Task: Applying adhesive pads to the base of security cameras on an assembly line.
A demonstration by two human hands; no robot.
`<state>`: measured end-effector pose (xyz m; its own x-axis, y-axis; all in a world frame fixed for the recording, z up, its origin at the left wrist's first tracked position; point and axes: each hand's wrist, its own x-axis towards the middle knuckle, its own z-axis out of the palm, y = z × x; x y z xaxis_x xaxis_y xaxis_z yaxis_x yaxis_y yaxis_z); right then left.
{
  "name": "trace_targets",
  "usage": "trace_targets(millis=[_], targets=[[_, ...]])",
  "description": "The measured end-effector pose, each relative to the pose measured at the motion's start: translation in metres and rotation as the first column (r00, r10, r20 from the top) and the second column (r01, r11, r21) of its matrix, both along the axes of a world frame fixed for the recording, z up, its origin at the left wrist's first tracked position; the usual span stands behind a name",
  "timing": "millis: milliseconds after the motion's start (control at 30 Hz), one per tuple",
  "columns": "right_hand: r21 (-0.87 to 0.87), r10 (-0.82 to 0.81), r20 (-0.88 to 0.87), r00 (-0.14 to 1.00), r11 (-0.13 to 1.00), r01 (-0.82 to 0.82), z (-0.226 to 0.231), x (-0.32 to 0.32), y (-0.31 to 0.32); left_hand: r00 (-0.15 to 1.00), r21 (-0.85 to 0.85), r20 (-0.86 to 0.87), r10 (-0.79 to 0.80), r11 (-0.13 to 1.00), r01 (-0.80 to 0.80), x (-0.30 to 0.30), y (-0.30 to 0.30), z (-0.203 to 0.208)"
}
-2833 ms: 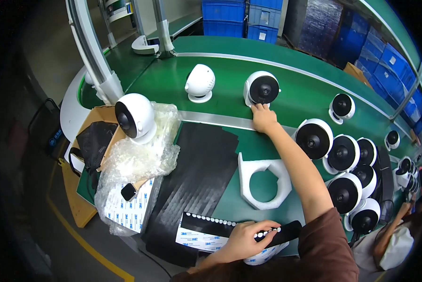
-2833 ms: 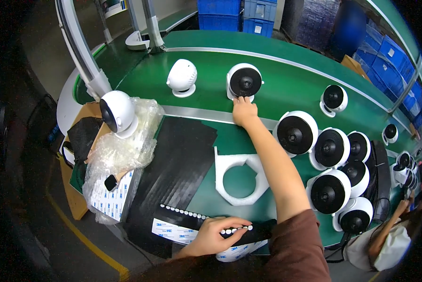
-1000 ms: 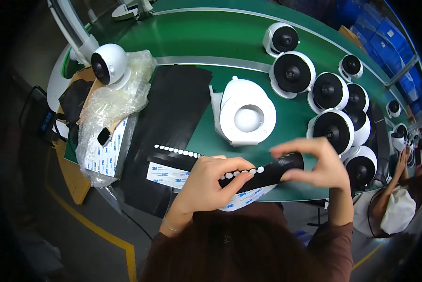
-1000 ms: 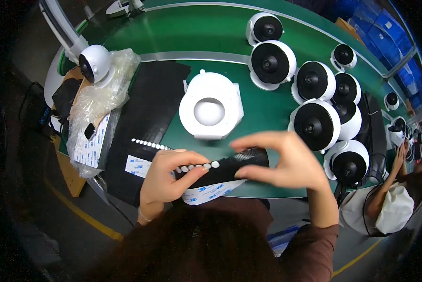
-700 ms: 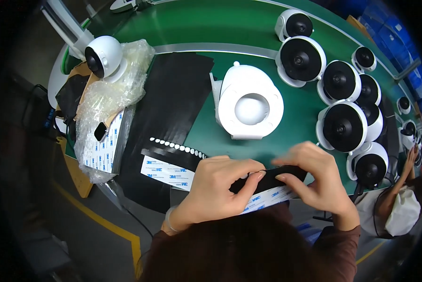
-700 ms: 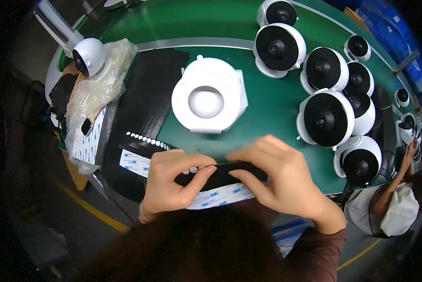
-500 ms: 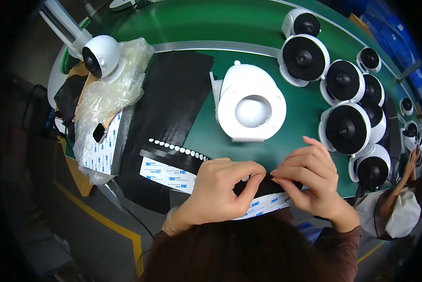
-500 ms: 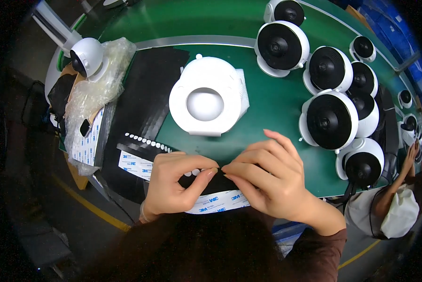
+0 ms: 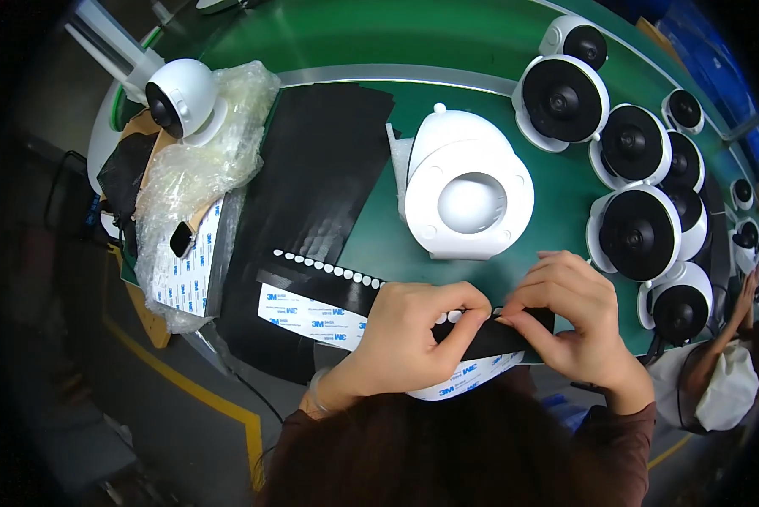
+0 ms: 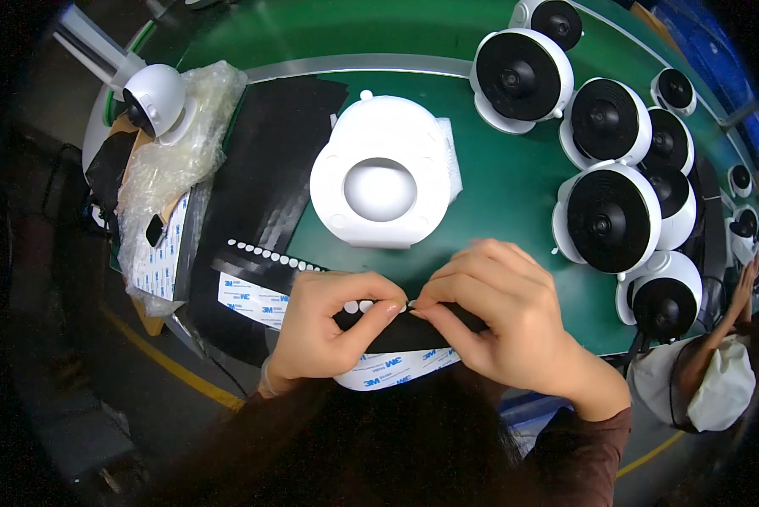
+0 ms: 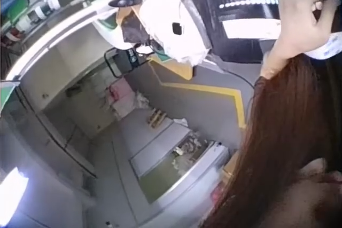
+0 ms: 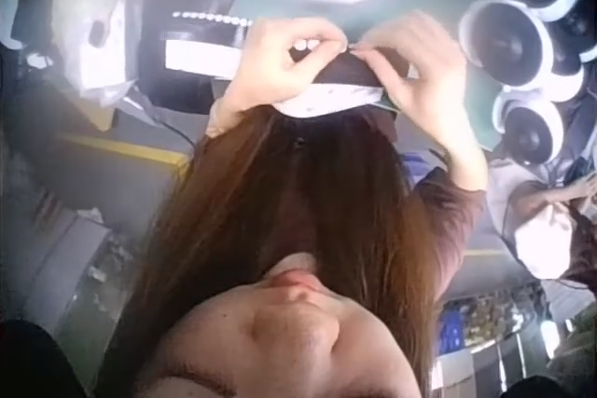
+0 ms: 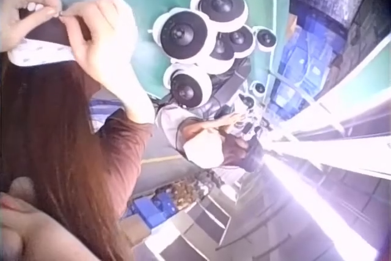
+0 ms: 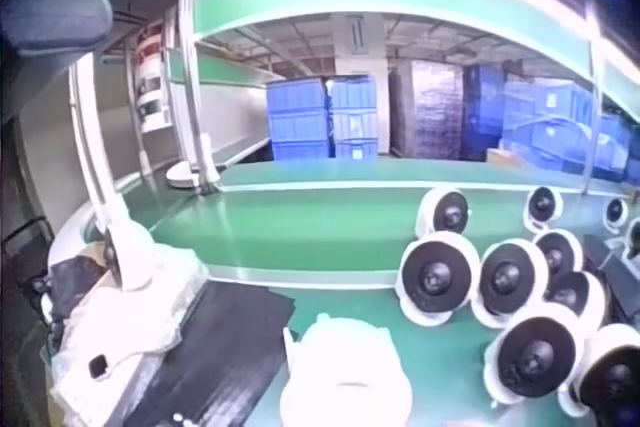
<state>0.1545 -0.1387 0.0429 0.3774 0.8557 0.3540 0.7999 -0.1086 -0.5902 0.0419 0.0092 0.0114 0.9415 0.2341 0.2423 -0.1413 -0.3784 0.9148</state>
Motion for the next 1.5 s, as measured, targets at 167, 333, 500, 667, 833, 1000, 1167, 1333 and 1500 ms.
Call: trace_targets(millis=[167, 333, 500, 667, 833, 1000, 1167, 1333, 1500], targets=[[-0.004, 0.026, -0.14, 0.99, 1.0, -0.027, 0.001, 0.001, 0.003, 0.996, -0.139, -0.067, -0.061, 0.989, 0.051, -0.001, 0.004, 0.0], [0.073, 0.041, -0.252, 0.967, 0.997, -0.023, 0.015, -0.004, 0.004, 0.989, -0.18, -0.134, 0.057, 0.98, -0.081, -0.021, 0.01, -0.011], [0.073, 0.001, -0.16, 0.987, 0.997, 0.011, 0.011, -0.01, 0.031, 0.987, -0.216, -0.083, 0.135, 0.965, -0.15, -0.027, 0.018, -0.01], [-0.015, 0.071, -0.105, 0.992, 0.997, -0.073, 0.007, -0.009, 0.036, 0.989, -0.193, -0.031, 0.146, 0.97, -0.149, -0.028, 0.023, -0.007], [-0.037, 0.064, -0.134, 0.989, 0.997, -0.069, 0.007, -0.012, 0.037, 0.988, -0.137, 0.053, 0.145, 0.981, -0.136, -0.025, 0.02, -0.01], [-0.026, 0.065, -0.123, 0.99, 0.997, -0.069, 0.007, -0.013, 0.037, 0.986, -0.111, 0.064, 0.155, 0.983, -0.148, -0.025, 0.02, -0.007], [0.015, 0.052, -0.084, 0.995, 0.999, -0.051, 0.007, -0.016, 0.035, 0.986, -0.105, 0.061, 0.158, 0.983, -0.151, -0.025, 0.019, -0.005], [-0.001, 0.08, -0.098, 0.992, 0.997, -0.08, 0.007, -0.013, 0.037, 0.984, -0.095, 0.055, 0.17, 0.982, -0.164, -0.026, 0.02, -0.004], [0.017, 0.065, -0.125, 0.99, 0.998, -0.063, 0.007, -0.015, 0.038, 0.984, -0.11, 0.071, 0.163, 0.982, -0.154, -0.028, 0.022, -0.001]])
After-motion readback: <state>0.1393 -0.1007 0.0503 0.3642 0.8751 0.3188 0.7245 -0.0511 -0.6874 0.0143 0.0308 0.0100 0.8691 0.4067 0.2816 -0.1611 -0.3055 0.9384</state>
